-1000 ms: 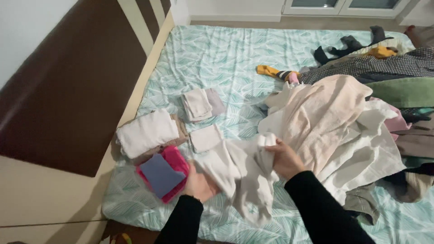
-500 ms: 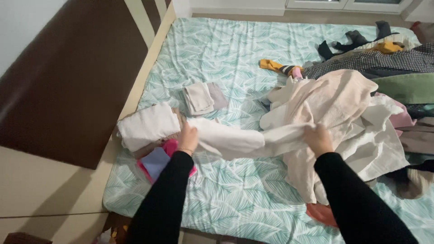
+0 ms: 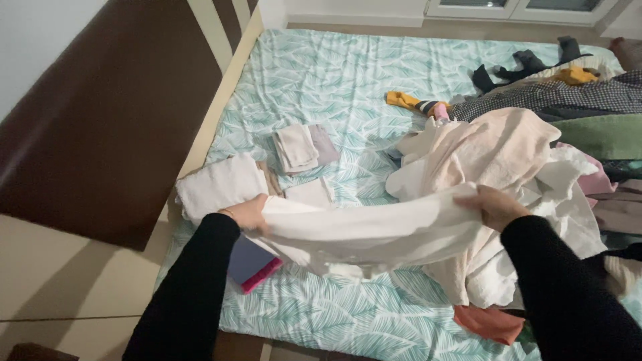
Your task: The person folds a beige quilted jacket, a light green shirt, a pink shirt, a white shirt, a white towel, and a white bathrobe on a bed with a leaf-patterned sheet. The folded items are stacked on the bed.
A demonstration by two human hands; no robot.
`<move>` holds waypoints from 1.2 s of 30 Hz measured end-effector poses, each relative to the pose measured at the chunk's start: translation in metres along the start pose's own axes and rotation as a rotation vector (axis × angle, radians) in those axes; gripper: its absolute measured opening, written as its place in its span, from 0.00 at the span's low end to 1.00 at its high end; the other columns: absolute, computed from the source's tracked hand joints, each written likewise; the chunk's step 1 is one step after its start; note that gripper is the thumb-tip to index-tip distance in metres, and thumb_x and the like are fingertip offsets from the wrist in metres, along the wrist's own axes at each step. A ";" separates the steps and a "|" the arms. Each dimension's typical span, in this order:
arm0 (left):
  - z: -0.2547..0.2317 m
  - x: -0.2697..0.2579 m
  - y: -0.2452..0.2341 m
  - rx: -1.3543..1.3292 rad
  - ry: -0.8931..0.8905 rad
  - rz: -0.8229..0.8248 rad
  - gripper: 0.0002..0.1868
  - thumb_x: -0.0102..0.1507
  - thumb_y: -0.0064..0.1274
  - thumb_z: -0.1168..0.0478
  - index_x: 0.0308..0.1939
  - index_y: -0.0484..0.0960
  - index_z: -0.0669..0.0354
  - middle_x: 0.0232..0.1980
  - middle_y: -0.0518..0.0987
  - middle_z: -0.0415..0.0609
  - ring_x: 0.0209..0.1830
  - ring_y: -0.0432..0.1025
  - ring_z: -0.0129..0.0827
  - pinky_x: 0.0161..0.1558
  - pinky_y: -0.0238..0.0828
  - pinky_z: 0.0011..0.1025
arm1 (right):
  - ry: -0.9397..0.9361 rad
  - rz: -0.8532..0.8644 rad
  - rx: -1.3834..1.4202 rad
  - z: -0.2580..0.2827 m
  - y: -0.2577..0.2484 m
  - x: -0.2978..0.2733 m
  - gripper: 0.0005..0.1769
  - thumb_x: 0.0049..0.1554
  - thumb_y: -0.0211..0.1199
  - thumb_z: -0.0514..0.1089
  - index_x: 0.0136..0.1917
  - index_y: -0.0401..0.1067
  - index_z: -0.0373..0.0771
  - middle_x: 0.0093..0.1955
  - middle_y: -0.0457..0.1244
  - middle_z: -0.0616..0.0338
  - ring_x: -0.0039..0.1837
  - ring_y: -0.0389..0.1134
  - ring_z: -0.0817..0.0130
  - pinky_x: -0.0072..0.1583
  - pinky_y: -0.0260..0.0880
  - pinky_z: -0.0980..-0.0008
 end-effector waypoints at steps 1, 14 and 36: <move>0.013 0.011 0.000 0.047 -0.018 -0.053 0.48 0.50 0.69 0.41 0.67 0.69 0.60 0.65 0.75 0.73 0.68 0.69 0.61 0.67 0.67 0.52 | -0.065 0.159 -0.102 -0.012 0.002 0.024 0.40 0.56 0.65 0.37 0.77 0.55 0.24 0.70 0.57 0.32 0.72 0.55 0.39 0.72 0.52 0.42; 0.093 0.018 -0.028 -0.971 -0.001 -0.764 0.27 0.64 0.55 0.66 0.66 0.68 0.72 0.56 0.73 0.68 0.54 0.72 0.56 0.50 0.76 0.51 | -0.296 -0.091 0.166 -0.103 -0.055 0.209 0.27 0.65 0.70 0.53 0.69 0.64 0.40 0.53 0.65 0.39 0.51 0.70 0.44 0.51 0.72 0.42; 0.139 -0.050 -0.028 -0.718 0.188 -0.549 0.05 0.54 0.66 0.73 0.32 0.90 0.62 0.65 0.79 0.41 0.61 0.70 0.31 0.53 0.74 0.32 | -0.394 0.233 -0.207 -0.027 -0.058 0.056 0.20 0.57 0.64 0.38 0.61 0.83 0.34 0.58 0.72 0.49 0.66 0.65 0.62 0.69 0.48 0.72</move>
Point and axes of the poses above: each hand's wrist, its own x-axis towards the middle knuckle, its own y-axis out of the palm, z = x × y, the point moved 5 cm from there along x, towards the middle knuckle
